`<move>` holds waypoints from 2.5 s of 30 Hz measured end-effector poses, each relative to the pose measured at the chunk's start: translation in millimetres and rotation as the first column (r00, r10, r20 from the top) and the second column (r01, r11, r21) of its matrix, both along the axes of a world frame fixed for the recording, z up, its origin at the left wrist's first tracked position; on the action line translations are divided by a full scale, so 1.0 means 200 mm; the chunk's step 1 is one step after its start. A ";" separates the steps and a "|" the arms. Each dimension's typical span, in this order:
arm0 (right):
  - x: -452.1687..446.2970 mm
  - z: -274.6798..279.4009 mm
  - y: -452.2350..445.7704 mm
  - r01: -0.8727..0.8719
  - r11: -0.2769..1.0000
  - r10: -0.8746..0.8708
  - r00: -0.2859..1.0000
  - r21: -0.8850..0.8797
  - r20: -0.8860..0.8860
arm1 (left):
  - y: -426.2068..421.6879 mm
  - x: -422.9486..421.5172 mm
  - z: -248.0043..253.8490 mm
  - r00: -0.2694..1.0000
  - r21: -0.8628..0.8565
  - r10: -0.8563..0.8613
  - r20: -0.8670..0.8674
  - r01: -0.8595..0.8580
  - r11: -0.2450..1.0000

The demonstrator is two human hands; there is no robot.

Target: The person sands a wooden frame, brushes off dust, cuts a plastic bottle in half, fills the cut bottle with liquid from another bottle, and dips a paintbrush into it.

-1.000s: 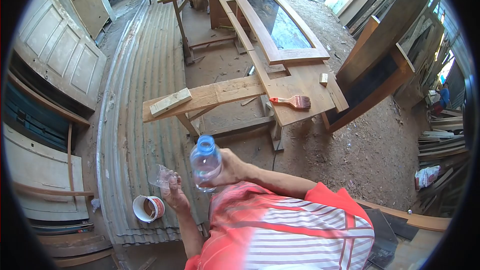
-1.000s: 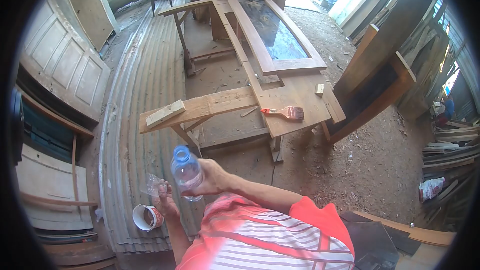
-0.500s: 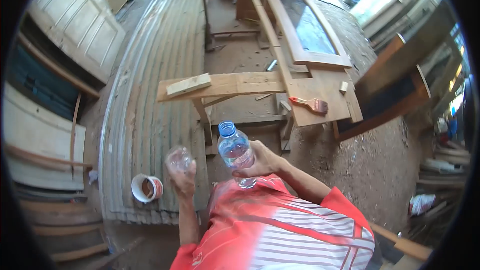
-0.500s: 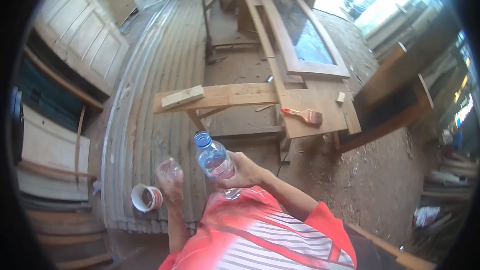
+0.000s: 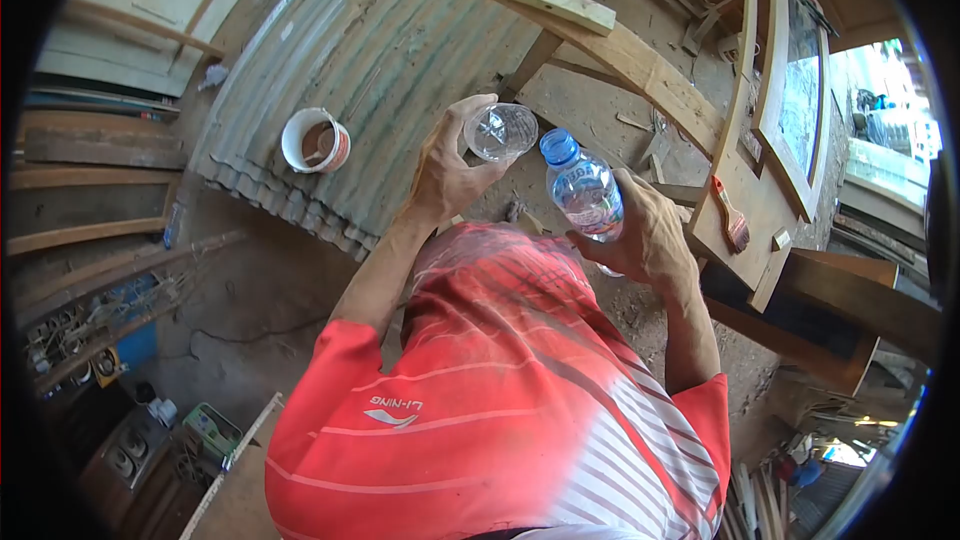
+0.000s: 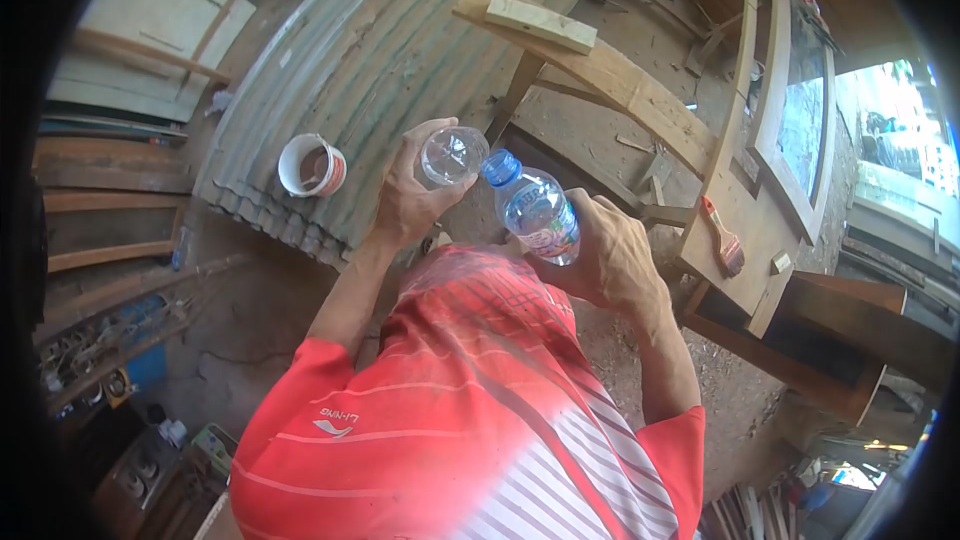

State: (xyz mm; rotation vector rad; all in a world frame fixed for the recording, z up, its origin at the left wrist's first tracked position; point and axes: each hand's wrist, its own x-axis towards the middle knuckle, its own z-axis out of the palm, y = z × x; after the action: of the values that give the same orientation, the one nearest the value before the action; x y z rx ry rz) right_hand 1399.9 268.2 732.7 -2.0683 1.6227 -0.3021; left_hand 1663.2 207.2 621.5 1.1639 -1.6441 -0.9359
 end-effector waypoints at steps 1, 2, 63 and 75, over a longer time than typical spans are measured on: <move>0.01 0.00 -0.02 0.001 0.999 0.000 1.000 0.048 -0.021 | 0.01 0.01 -0.02 1.000 0.006 -0.001 0.010 0.001 1.000; 0.01 0.01 -0.03 0.005 0.995 -0.001 0.999 0.096 -0.043 | 0.02 0.01 -0.03 1.000 0.013 0.001 -0.011 -0.001 1.000; 0.12 0.10 -0.20 -0.252 0.967 0.240 0.849 0.038 -0.471 | 0.12 0.03 -0.23 0.997 0.088 0.022 -0.068 -0.016 0.996; 0.13 0.11 -0.19 -0.250 0.967 0.236 0.843 0.035 -0.484 | 0.12 0.02 -0.26 0.992 0.082 0.002 -0.127 0.008 0.997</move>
State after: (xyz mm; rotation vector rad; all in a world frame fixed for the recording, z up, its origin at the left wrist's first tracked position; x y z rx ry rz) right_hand 1426.6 229.3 755.0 -2.4799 1.5891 0.3143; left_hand 1667.0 231.9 569.3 1.1334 -1.5183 -1.0661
